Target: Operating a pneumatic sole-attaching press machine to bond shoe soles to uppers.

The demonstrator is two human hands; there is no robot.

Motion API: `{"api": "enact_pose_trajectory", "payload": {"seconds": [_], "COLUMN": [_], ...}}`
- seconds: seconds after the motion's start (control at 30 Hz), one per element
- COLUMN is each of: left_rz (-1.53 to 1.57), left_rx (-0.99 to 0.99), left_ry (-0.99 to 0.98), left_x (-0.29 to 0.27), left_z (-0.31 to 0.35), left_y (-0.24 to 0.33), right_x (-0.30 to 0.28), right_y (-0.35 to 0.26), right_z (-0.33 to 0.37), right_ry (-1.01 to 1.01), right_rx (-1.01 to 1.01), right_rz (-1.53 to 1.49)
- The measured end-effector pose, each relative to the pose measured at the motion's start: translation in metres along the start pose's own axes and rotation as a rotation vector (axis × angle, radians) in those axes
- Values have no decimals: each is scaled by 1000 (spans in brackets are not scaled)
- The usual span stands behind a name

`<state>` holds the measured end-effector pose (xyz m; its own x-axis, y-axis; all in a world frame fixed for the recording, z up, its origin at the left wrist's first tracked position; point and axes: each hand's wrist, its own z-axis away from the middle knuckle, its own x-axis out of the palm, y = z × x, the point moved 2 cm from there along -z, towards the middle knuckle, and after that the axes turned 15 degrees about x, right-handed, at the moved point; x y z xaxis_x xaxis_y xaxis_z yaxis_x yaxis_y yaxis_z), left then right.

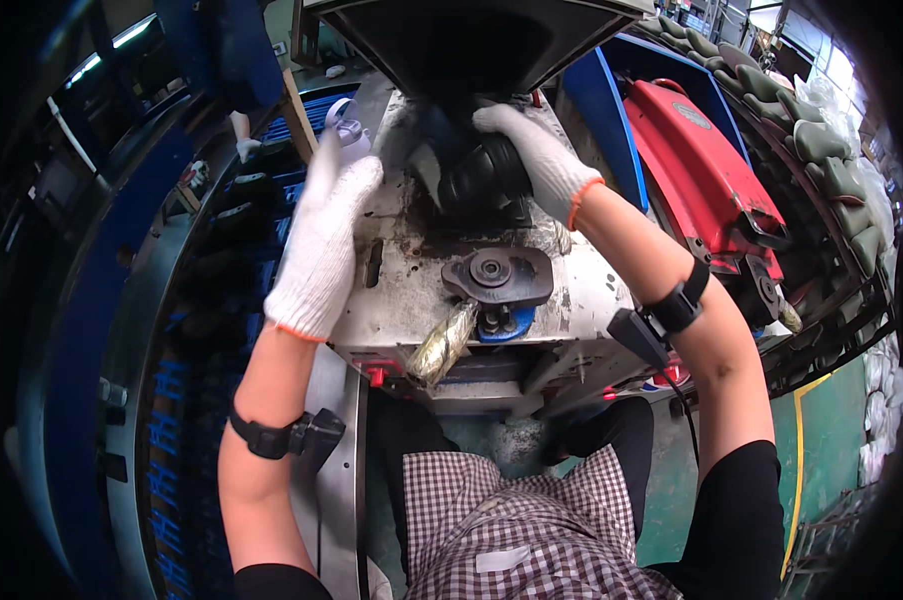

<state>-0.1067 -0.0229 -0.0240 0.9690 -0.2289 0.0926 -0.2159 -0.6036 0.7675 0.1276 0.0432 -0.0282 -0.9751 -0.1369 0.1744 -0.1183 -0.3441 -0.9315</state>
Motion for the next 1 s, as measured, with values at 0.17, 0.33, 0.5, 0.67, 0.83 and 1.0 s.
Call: {"api": "enact_pose_trajectory", "payload": {"seconds": [0.17, 0.33, 0.5, 0.67, 0.83, 1.0], "left_rz": [-292, -586, -323, -1053, -1184, -1366], "left_rx": [423, 752, 533, 597, 790, 465], "left_ry": [9, 57, 484, -269, -514, -664], "left_x": [-3, 12, 39, 69, 82, 98], "left_z": [-17, -52, -112, -205, -249, -230], "left_y": [51, 74, 107, 114, 90, 98], "right_x": [-22, 11, 13, -23, -37, 7], "right_y": [-4, 11, 8, -4, 68, 185], "right_z": [-83, -95, -79, -13, 120, 177], "right_ry": [647, 496, 489, 589, 588, 195], "right_rx": [-224, -141, -65, -519, -825, -794], "right_rz": [846, 1422, 1434, 1084, 415, 463]}}
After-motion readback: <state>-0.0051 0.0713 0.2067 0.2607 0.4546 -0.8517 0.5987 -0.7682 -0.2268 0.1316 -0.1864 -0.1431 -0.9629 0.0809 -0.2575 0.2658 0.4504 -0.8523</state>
